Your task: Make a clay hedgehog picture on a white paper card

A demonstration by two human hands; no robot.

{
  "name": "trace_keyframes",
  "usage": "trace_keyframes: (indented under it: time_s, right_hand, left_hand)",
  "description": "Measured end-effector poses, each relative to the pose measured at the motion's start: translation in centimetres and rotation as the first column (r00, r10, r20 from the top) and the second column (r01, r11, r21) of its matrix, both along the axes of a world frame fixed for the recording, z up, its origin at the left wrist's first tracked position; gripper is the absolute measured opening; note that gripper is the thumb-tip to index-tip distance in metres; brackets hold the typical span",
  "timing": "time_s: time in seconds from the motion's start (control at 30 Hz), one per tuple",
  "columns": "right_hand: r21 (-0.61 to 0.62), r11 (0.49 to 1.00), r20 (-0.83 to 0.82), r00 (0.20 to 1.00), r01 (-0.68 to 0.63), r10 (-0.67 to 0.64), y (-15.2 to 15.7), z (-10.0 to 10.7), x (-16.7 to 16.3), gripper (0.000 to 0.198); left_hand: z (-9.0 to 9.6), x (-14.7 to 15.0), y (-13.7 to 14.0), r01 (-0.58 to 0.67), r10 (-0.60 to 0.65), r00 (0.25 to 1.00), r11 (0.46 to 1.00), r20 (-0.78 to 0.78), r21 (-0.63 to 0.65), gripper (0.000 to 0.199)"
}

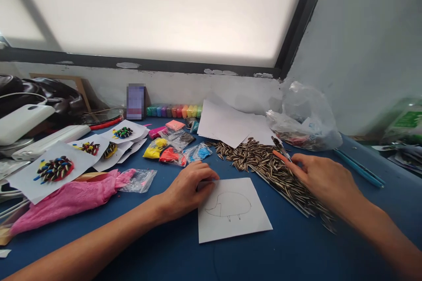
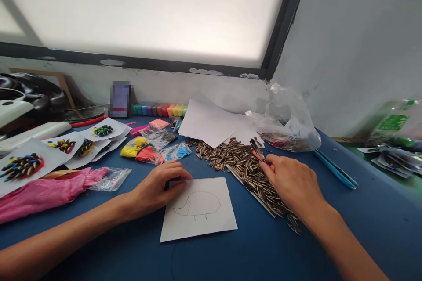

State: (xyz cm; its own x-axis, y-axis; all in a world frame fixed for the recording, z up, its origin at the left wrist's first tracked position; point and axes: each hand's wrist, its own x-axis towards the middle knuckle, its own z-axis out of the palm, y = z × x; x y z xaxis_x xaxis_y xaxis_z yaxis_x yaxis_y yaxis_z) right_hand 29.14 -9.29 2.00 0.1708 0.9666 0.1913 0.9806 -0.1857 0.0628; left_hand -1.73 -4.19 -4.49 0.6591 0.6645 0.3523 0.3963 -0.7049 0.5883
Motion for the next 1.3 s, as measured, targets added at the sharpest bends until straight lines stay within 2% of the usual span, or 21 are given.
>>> trace_keyframes:
  time_s: [0.17,0.27,0.5,0.67,0.83,0.9,1.03,1.2,1.3]
  right_hand:
    - [0.194,0.981,-0.097,0.994,-0.024,0.044,-1.0,0.8,-0.1,0.037]
    - [0.248,0.965,-0.170,0.977,-0.086,0.131,-1.1,0.8,-0.1,0.038]
    - [0.266,0.922,-0.297,0.886,-0.281,0.356,-1.0,0.4,1.2,0.039]
    - [0.187,0.922,-0.402,0.830,-0.339,0.386,-0.6,0.3,1.8,0.043]
    - [0.147,0.923,-0.451,0.807,-0.354,0.382,-0.6,0.5,2.2,0.048]
    - [0.152,0.930,-0.426,0.827,-0.334,0.366,-0.6,0.5,2.2,0.044]
    - [0.194,0.941,-0.228,0.920,-0.277,0.318,-0.3,-0.6,2.2,0.038]
    - [0.156,0.953,-0.138,0.950,-0.260,0.282,0.4,-2.9,2.1,0.041]
    - [0.124,0.960,-0.087,0.961,-0.251,0.262,0.4,-3.4,1.9,0.045]
  left_hand:
    - [0.1,0.0,0.0,0.009,-0.009,1.000,1.000,0.002,0.000,0.019]
    - [0.1,-0.1,0.0,0.012,-0.012,1.000,1.000,-0.002,0.015,0.018]
    - [0.1,0.0,0.0,0.015,-0.015,1.000,1.000,-0.005,0.015,0.019]
    - [0.0,0.0,0.0,0.008,-0.008,1.000,1.000,0.000,0.004,0.019]
    - [0.0,0.1,0.0,0.015,-0.015,1.000,1.000,-0.005,0.009,0.018]
    - [0.0,0.1,-0.1,0.014,-0.014,1.000,1.000,-0.007,0.006,0.019]
    - [0.0,0.1,-0.1,0.017,-0.017,1.000,1.000,-0.009,0.017,0.019]
    - [0.0,0.1,-0.1,0.030,-0.029,0.999,0.999,-0.031,0.033,0.019]
    - [-0.1,0.1,0.0,0.032,-0.030,0.999,0.999,-0.037,0.043,0.019]
